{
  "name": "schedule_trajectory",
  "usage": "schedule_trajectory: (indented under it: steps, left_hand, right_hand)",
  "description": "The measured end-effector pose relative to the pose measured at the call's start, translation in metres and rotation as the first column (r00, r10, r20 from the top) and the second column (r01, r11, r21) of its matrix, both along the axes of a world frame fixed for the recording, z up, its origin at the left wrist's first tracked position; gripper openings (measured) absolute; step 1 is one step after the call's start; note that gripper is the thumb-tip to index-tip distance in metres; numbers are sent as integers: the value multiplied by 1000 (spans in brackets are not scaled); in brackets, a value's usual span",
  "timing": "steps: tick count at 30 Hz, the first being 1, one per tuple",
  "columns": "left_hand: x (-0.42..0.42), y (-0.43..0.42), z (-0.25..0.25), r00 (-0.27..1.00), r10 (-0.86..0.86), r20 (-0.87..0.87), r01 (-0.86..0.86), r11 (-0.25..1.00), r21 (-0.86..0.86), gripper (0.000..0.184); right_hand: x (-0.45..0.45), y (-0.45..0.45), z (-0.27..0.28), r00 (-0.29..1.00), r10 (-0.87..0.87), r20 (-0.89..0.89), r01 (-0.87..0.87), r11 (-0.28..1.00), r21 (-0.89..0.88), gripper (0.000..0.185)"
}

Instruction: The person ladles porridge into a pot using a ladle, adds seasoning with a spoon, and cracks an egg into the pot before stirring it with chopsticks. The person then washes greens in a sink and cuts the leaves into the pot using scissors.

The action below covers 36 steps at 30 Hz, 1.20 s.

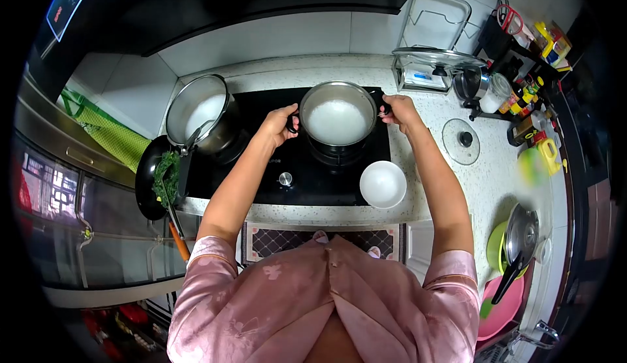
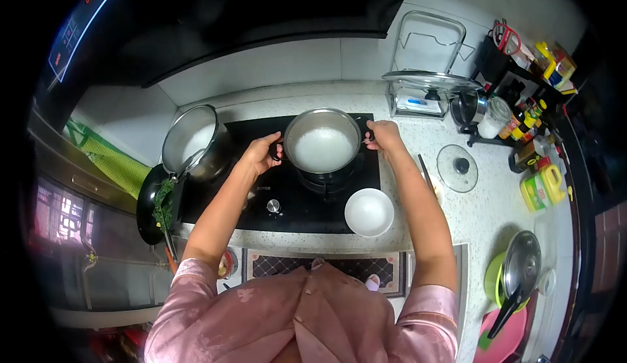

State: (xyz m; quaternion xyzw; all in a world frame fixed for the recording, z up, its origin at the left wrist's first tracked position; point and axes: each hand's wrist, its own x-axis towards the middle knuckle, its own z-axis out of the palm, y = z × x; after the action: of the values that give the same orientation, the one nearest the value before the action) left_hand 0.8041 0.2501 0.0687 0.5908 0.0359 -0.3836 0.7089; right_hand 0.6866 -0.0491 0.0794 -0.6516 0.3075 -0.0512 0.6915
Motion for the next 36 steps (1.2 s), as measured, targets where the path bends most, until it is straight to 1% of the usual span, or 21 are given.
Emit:
schedule_trajectory:
  steps: [4,6,8,10,11,12,14,15,16,17,18,20,21,22,24,26,29,31,34,35,36]
  left_hand:
    - [-5,2,1,996,22,91,-31,995,93,23]
    - [-17,3,6,978,100,185,-131,978,165,26]
    - [-29,15,0,955,189,228,-231,957,175,27]
    - [-49,32,-11,949,181,257,-215,970,114,27]
    - [-60,43,-22,941,163,295,-199,975,95,27]
    - [-78,47,-22,924,162,346,-245,946,211,22]
    - [-87,74,-80,841,68,536,-257,923,285,27]
    - [-89,87,-110,698,-53,715,-341,853,395,33]
    - [-97,99,-129,527,-206,825,-446,759,475,40]
    - [-113,99,-120,448,-344,825,-488,679,549,49]
    - [-116,104,-133,447,-385,807,-463,673,577,46]
    - [-137,86,-104,539,-559,631,-378,509,774,46]
    - [-138,81,-105,587,-506,632,-376,520,766,45]
    - [-139,76,-104,578,-528,622,-369,510,777,45]
    - [-140,70,-99,612,-530,587,-454,371,810,44]
    - [-141,68,-95,570,-552,608,-473,385,792,45]
    - [-147,53,-81,571,-602,558,-486,301,821,46]
    - [-143,46,-79,600,-637,484,-506,166,846,44]
    - [-134,48,-84,497,-726,475,-483,224,847,42]
    - [-123,54,-93,512,-762,397,-446,159,881,39]
    - [-122,53,-90,504,-767,396,-447,160,880,39]
  right_hand:
    - [-9,-1,-1,1000,26,10,-26,999,20,24]
    - [-21,2,-1,999,2,33,0,998,-62,23]
    - [-46,5,-2,998,-56,37,59,996,-60,23]
    - [-89,10,6,970,-85,229,87,996,1,25]
    - [-114,9,4,967,-80,244,70,996,51,26]
    - [-143,7,1,963,-73,260,48,994,100,27]
    - [-201,10,9,967,-120,226,98,990,106,27]
    - [-227,8,2,959,-185,214,160,979,129,26]
    - [-253,6,-6,950,-241,197,213,965,154,26]
    - [-276,7,-15,934,-311,174,281,943,179,23]
    - [-296,7,-23,910,-383,155,351,914,202,22]
    - [-330,6,-45,908,-397,133,358,902,242,22]
    - [-340,7,-49,898,-425,116,384,884,266,22]
    - [-348,7,-54,891,-441,108,398,872,284,22]
    - [-360,8,-60,915,-396,79,366,895,254,25]
    - [-363,7,-58,922,-379,86,348,904,248,25]
    - [-366,3,-58,918,-384,99,347,899,268,24]
    - [-367,1,-53,933,-342,116,313,926,211,21]
    - [-376,-1,-61,935,-322,146,300,942,152,18]
    - [-379,0,-62,934,-332,133,314,939,138,18]
    - [-382,0,-64,930,-341,135,322,936,143,18]
